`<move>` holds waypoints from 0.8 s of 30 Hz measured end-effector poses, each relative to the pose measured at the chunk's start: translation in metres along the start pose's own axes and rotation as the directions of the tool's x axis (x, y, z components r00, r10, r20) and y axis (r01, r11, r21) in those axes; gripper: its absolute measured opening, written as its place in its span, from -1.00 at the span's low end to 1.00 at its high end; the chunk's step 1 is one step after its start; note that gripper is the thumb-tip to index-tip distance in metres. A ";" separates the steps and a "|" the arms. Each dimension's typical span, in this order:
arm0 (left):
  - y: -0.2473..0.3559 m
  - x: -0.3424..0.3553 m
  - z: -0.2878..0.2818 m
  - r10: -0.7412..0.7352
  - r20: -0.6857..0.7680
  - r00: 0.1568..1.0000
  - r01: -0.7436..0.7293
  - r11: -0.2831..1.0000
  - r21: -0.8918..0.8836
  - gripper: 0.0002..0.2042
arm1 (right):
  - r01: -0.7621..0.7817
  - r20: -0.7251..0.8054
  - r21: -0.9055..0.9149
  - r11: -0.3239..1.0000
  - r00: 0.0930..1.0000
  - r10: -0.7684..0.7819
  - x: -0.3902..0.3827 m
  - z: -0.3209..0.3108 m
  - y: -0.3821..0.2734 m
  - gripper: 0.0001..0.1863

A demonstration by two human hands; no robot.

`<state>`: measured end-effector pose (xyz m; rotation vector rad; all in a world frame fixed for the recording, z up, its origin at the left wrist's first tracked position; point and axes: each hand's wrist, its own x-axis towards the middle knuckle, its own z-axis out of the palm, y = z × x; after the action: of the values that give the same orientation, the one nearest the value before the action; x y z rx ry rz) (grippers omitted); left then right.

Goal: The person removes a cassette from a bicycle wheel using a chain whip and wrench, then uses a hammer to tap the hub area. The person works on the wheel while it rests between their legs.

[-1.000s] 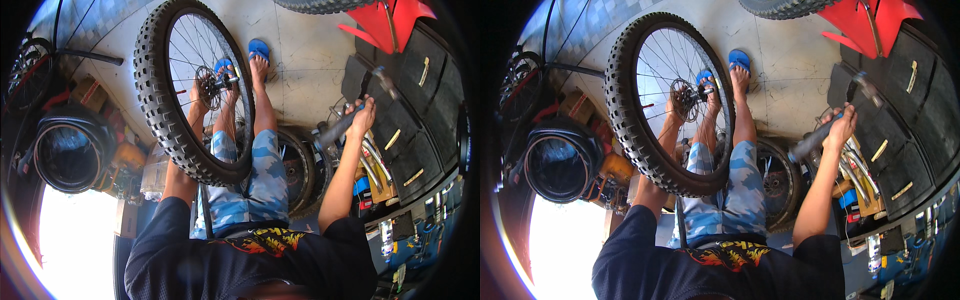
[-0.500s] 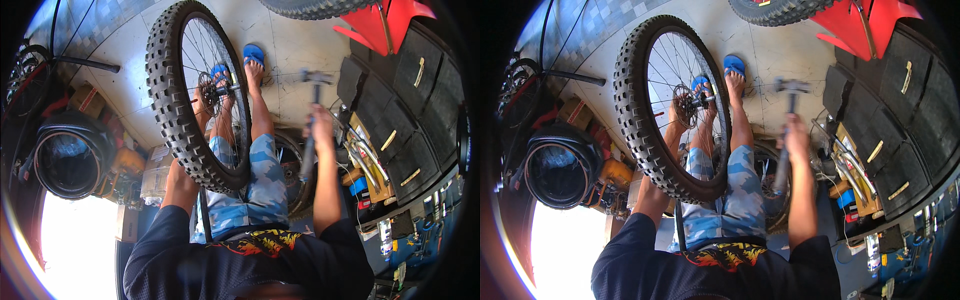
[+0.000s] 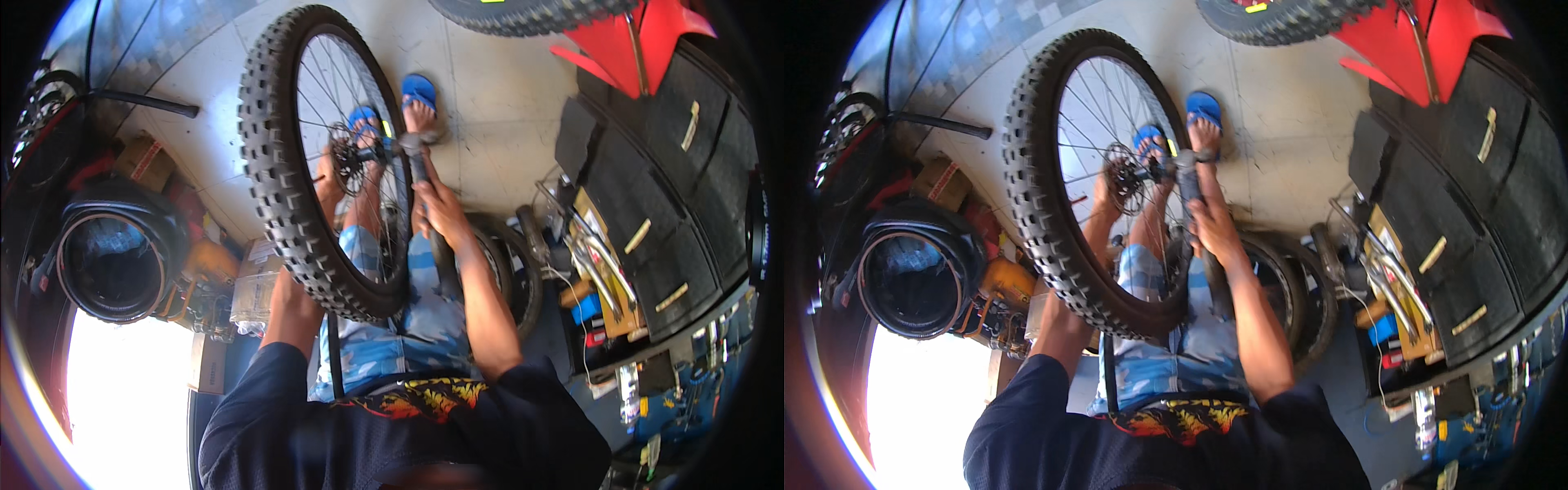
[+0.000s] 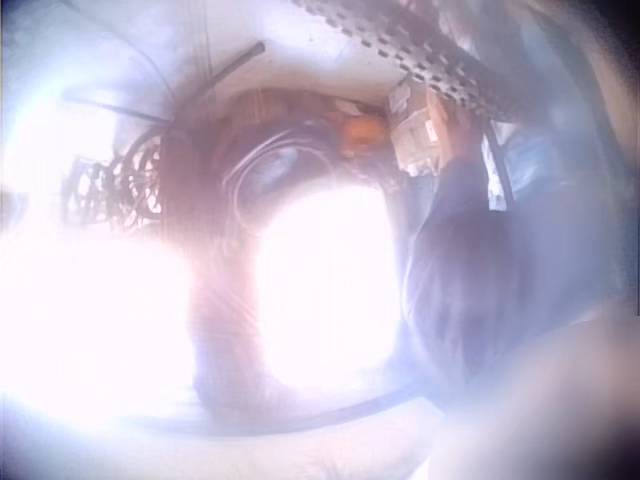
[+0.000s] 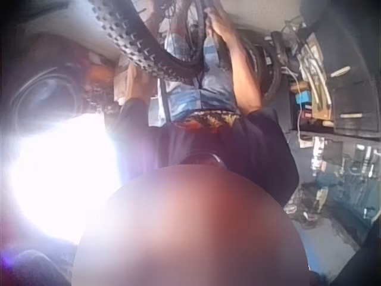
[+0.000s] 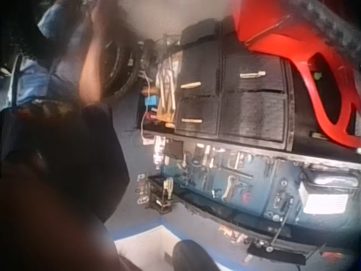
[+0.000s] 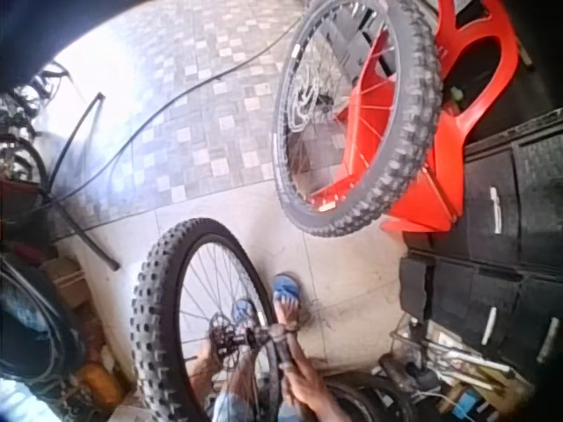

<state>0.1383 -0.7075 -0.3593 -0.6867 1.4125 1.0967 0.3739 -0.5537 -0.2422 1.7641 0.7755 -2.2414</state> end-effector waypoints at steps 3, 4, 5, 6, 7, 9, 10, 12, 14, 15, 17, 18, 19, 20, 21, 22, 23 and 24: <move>0.005 -0.012 -0.013 -0.034 -0.017 0.999 0.035 0.998 0.043 -0.68 | -0.078 -0.149 0.019 0.997 0.986 0.079 -0.028 -0.035 -0.024 -0.62; 0.007 -0.015 -0.016 -0.034 -0.017 0.999 0.035 0.998 0.051 -0.68 | -0.102 -0.232 0.028 0.994 0.967 0.105 -0.037 -0.046 -0.033 -0.63; 0.008 -0.018 -0.020 -0.042 -0.019 0.999 0.043 0.997 0.060 -0.68 | -0.101 -0.282 0.043 0.994 0.953 0.109 -0.041 -0.056 -0.043 -0.65; 0.008 -0.017 -0.021 -0.055 -0.017 0.998 0.056 0.996 0.069 -0.68 | -0.113 -0.339 0.065 0.992 0.932 0.128 -0.047 -0.063 -0.049 -0.66; 0.009 -0.021 -0.025 -0.058 -0.019 0.998 0.060 0.995 0.077 -0.68 | -0.104 -0.351 0.051 0.993 0.929 0.116 -0.050 -0.068 -0.055 -0.67; 0.008 -0.018 -0.029 -0.069 -0.017 0.998 0.070 0.994 0.083 -0.69 | -0.102 -0.386 0.016 0.995 0.917 0.100 -0.048 -0.072 -0.062 -0.67; 0.008 -0.015 -0.030 -0.074 -0.015 0.997 0.075 0.993 0.088 -0.69 | -0.077 -0.364 0.005 0.997 0.929 0.073 -0.042 -0.070 -0.062 -0.66; 0.007 -0.008 -0.033 -0.087 -0.007 0.996 0.087 0.992 0.093 -0.69 | -0.035 -0.311 -0.013 0.999 0.950 0.029 -0.023 -0.061 -0.059 -0.64; 0.006 -0.001 -0.036 -0.098 -0.002 0.995 0.098 0.991 0.090 -0.69 | -0.034 -0.214 0.076 0.997 0.976 0.049 0.005 -0.048 -0.054 -0.66; 0.005 0.002 -0.036 -0.104 0.003 0.995 0.103 0.991 0.091 -0.69 | -0.032 -0.221 0.068 0.997 0.974 0.046 0.021 -0.038 -0.050 -0.66; 0.004 0.006 -0.038 -0.113 0.012 0.994 0.111 0.990 0.090 -0.70 | 0.007 -0.180 0.058 0.998 0.984 0.003 0.051 -0.017 -0.044 -0.66; 0.004 0.007 -0.039 -0.116 0.016 0.993 0.114 0.989 0.090 -0.70 | 0.029 -0.153 0.049 0.998 0.988 -0.021 0.065 -0.007 -0.042 -0.66; 0.003 0.011 -0.037 -0.122 0.021 0.992 0.120 0.988 0.095 -0.70 | 0.012 -0.158 0.022 1.000 0.987 -0.008 0.075 0.002 -0.039 -0.65; 0.003 0.010 -0.040 -0.121 0.019 0.992 0.119 0.989 0.088 -0.70 | -0.013 -0.161 -0.002 1.000 0.987 0.013 0.084 0.010 -0.038 -0.66; 0.003 0.011 -0.039 -0.123 0.022 0.992 0.121 0.989 0.085 -0.70 | -0.010 -0.141 -0.016 1.000 0.990 0.008 0.094 0.018 -0.037 -0.65; 0.002 0.013 -0.040 -0.128 0.024 0.991 0.125 0.988 0.085 -0.70 | -0.034 -0.144 -0.040 0.999 0.989 0.028 0.100 0.025 -0.036 -0.64; 0.002 0.013 -0.041 -0.130 0.027 0.991 0.127 0.988 0.083 -0.70 | -0.013 -0.134 -0.060 0.998 0.991 0.005 0.105 0.031 -0.035 -0.64; 0.001 0.016 -0.041 -0.132 0.028 0.991 0.129 0.989 0.077 -0.70 | -0.003 -0.133 -0.082 0.997 0.991 -0.008 0.109 0.035 -0.034 -0.64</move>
<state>0.1175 -0.7409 -0.3783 -0.6934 1.3540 0.9441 0.2986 -0.5241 -0.3306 1.8899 0.8833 -2.0776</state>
